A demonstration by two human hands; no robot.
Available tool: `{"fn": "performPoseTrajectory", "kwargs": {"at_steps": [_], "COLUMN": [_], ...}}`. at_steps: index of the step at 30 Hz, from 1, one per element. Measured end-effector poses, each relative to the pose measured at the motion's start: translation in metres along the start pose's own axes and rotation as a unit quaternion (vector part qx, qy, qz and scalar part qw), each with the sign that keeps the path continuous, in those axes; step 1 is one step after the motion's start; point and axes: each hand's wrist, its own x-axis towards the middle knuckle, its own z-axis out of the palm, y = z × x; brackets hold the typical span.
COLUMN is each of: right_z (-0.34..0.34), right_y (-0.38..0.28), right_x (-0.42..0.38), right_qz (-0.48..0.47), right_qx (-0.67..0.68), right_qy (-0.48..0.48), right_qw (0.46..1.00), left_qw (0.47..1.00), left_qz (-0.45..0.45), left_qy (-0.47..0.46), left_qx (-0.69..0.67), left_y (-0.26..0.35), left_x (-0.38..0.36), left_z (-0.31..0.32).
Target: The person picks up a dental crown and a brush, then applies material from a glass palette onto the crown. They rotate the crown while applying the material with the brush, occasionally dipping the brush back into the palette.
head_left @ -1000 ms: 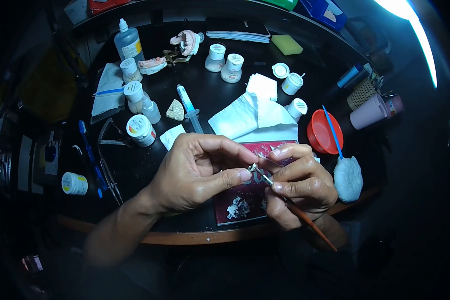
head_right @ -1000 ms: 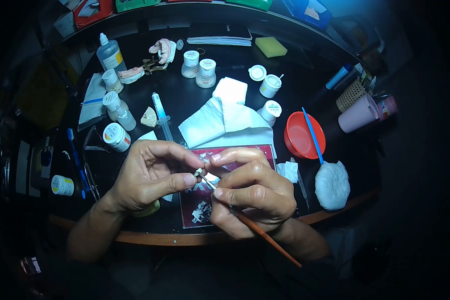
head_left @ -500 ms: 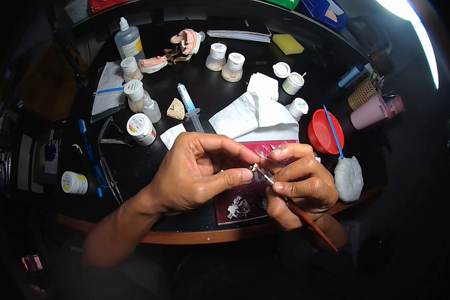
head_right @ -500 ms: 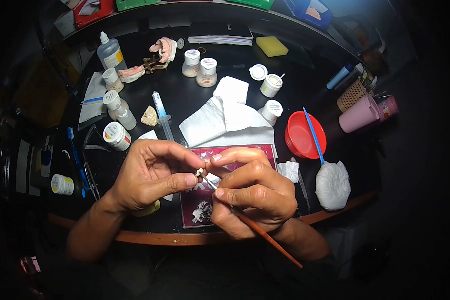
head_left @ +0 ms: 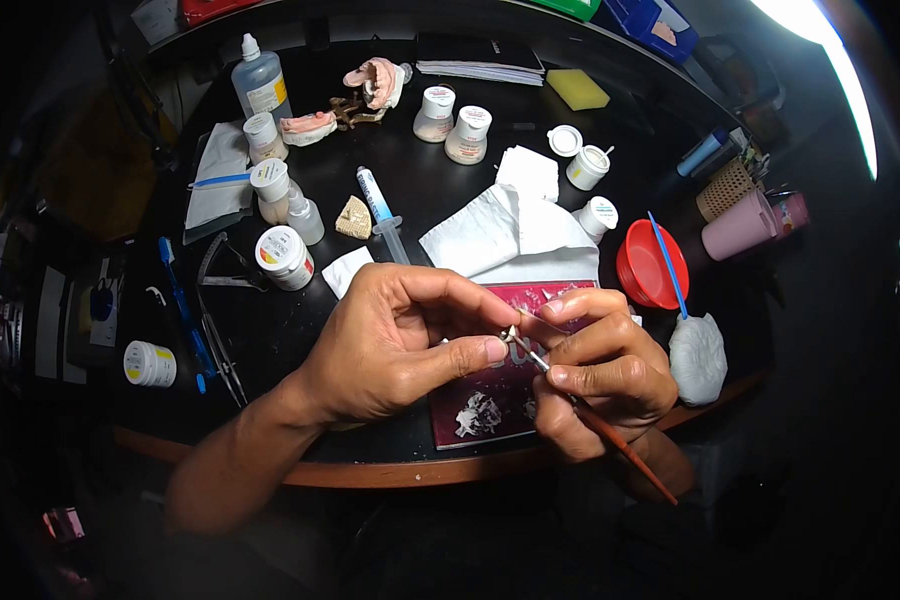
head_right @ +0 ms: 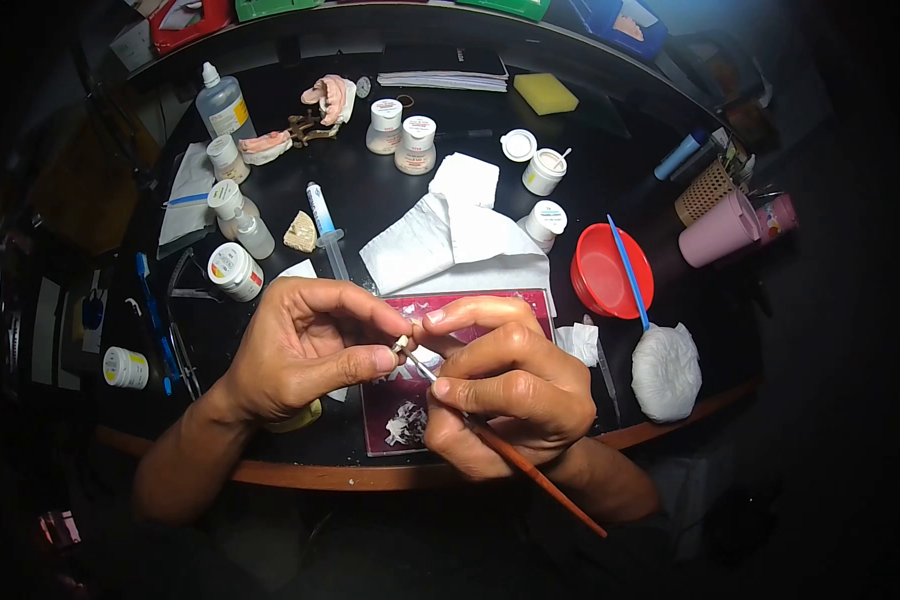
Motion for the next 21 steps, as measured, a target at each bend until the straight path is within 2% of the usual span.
{"fn": "performPoseTrajectory", "kwargs": {"at_steps": [16, 21], "right_z": [0.0009, -0.0028], "right_y": [0.0019, 0.0020], "right_x": [-0.0033, -0.0039], "right_qz": [-0.003, -0.001], "right_qx": [0.009, -0.003], "right_qy": [0.011, -0.021], "right_qw": [1.000, 1.000], "left_qw": [1.000, 1.000], "left_qz": [0.005, -0.003], "left_qy": [-0.002, 0.001], "left_qx": [0.012, 0.009], "left_y": [-0.0008, -0.0006], "left_x": [0.0011, 0.0007], "left_z": [-0.0006, -0.0008]}}
